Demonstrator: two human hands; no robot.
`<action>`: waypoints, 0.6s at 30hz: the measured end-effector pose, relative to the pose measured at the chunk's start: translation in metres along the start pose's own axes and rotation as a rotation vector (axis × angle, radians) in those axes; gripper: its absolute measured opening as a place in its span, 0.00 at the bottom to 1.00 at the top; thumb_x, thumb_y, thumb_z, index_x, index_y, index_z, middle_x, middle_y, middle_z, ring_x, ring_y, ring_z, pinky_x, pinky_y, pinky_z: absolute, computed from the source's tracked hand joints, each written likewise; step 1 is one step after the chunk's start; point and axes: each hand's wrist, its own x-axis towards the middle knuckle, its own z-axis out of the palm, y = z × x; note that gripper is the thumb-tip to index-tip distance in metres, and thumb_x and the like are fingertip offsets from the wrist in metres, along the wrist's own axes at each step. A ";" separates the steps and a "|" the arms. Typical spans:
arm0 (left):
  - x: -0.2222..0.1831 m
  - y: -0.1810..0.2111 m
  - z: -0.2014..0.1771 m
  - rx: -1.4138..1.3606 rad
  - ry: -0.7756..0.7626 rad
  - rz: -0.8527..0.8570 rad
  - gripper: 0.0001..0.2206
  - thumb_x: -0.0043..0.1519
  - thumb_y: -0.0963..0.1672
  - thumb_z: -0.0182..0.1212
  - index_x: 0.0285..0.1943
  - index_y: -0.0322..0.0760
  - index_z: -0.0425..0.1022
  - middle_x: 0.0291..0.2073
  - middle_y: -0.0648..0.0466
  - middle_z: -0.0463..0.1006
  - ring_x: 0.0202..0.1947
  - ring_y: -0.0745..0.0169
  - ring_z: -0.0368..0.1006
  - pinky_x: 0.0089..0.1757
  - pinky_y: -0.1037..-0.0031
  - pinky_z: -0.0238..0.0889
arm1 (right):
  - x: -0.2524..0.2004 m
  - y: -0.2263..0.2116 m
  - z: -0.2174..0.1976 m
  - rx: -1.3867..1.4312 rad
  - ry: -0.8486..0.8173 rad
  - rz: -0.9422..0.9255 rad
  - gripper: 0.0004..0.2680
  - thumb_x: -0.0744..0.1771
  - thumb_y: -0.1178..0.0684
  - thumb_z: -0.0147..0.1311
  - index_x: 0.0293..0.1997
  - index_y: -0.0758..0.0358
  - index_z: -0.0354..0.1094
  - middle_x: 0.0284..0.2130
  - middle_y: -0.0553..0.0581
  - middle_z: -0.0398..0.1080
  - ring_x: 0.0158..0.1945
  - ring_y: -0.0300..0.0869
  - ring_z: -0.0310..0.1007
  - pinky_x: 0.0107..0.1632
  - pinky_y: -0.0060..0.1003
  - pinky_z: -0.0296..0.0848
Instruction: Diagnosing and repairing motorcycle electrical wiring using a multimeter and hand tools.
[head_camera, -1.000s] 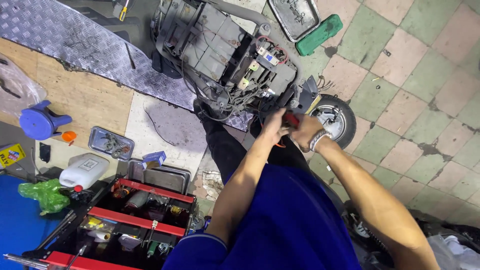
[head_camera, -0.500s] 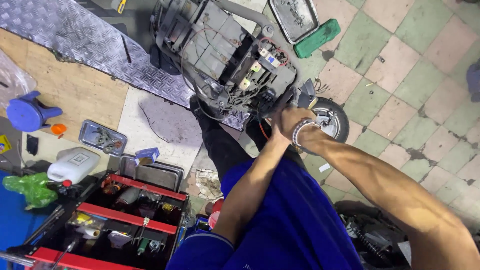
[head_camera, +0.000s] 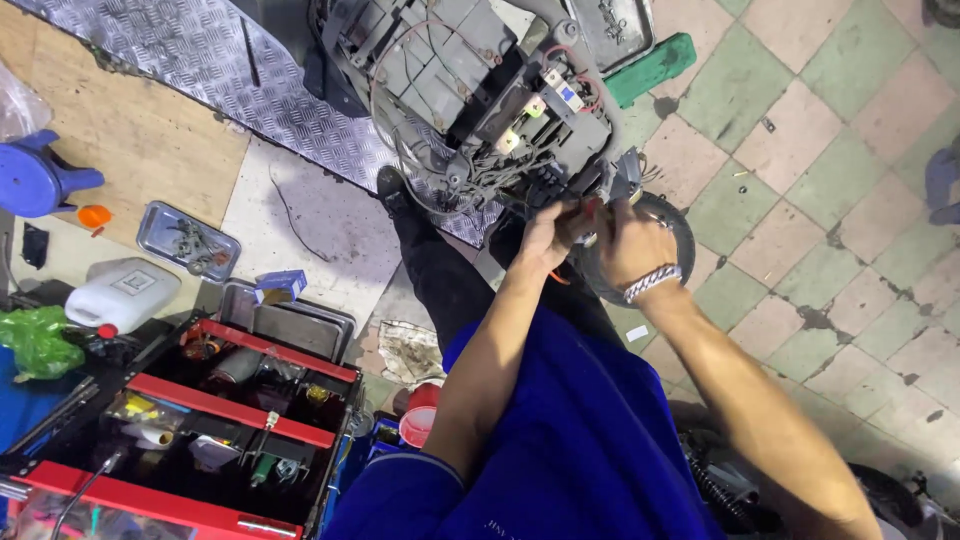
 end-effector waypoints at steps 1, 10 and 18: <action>-0.006 0.001 0.008 -0.010 0.022 -0.027 0.06 0.60 0.38 0.67 0.41 0.25 0.79 0.35 0.39 0.81 0.34 0.41 0.82 0.37 0.54 0.80 | -0.008 -0.005 -0.002 -0.051 0.115 -0.125 0.13 0.69 0.40 0.47 0.49 0.56 0.72 0.40 0.61 0.74 0.46 0.59 0.77 0.44 0.53 0.77; -0.022 0.017 0.035 0.177 0.046 -0.070 0.10 0.58 0.45 0.72 0.38 0.32 0.81 0.28 0.49 0.83 0.26 0.61 0.82 0.30 0.72 0.79 | -0.012 0.011 0.027 0.012 0.286 -0.352 0.10 0.64 0.57 0.55 0.48 0.52 0.72 0.48 0.55 0.63 0.48 0.55 0.70 0.42 0.48 0.79; -0.031 0.010 0.057 0.345 0.182 -0.086 0.18 0.52 0.55 0.76 0.33 0.42 0.76 0.24 0.61 0.77 0.25 0.70 0.74 0.30 0.80 0.72 | -0.017 0.019 0.017 -0.008 0.221 -0.217 0.10 0.67 0.52 0.55 0.54 0.48 0.72 0.50 0.55 0.66 0.43 0.60 0.79 0.43 0.55 0.80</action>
